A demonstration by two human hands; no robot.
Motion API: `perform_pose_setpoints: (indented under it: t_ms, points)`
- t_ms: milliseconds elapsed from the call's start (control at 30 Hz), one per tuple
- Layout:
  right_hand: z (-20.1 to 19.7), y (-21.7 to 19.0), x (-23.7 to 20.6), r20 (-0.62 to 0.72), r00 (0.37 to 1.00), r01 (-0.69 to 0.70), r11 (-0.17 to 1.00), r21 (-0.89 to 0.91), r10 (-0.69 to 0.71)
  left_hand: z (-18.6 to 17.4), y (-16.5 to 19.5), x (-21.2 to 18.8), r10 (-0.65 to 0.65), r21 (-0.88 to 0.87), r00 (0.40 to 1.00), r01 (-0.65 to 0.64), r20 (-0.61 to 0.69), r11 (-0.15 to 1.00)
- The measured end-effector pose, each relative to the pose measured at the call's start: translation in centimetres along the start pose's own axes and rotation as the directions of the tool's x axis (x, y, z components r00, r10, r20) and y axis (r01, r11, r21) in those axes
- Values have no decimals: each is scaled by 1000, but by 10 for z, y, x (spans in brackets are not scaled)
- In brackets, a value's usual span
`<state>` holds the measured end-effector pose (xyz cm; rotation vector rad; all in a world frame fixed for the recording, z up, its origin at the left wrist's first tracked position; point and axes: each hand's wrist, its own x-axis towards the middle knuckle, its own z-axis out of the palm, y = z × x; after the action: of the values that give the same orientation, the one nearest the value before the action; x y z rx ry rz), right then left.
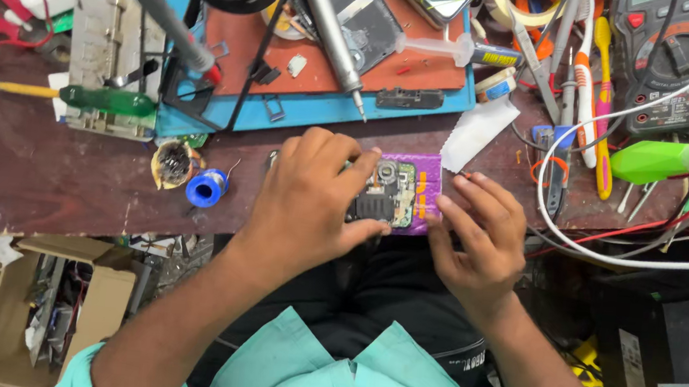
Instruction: The person works on a disassembled smartphone, handling the camera module and a black frame. They place the camera module into the phone chassis, then fit the frame around the camera area. The person repeatedly picks up and sets down the frame and phone while adjusting components.
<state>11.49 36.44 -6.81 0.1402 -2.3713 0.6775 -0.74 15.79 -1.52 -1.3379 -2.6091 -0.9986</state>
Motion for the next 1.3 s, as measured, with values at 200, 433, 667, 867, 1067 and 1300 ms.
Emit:
perform_pose_setpoints:
  t_ms: [200,433,667,867,1067,1300]
  points:
    - [3,6,5,69,997,-52,995,90,45,4,1,22,10,-24,995,-7,101,1000]
    - [0,7,10,148,989,3,997,73,-14,10,3,28,23,-45,991,-17,130,999]
    - [-3,13,18,231,964,127,992,27,-129,12,-15,28,75,-111,991,-63,107,992]
    - [-3,16,22,272,950,172,984,-40,-155,14,-21,26,92,-132,991,-79,94,988]
    - [1,15,27,278,944,199,979,-47,-178,11,-23,25,86,-142,993,-73,85,987]
    - [1,4,19,331,936,165,978,-126,-115,11,-13,20,89,-19,984,-87,157,996]
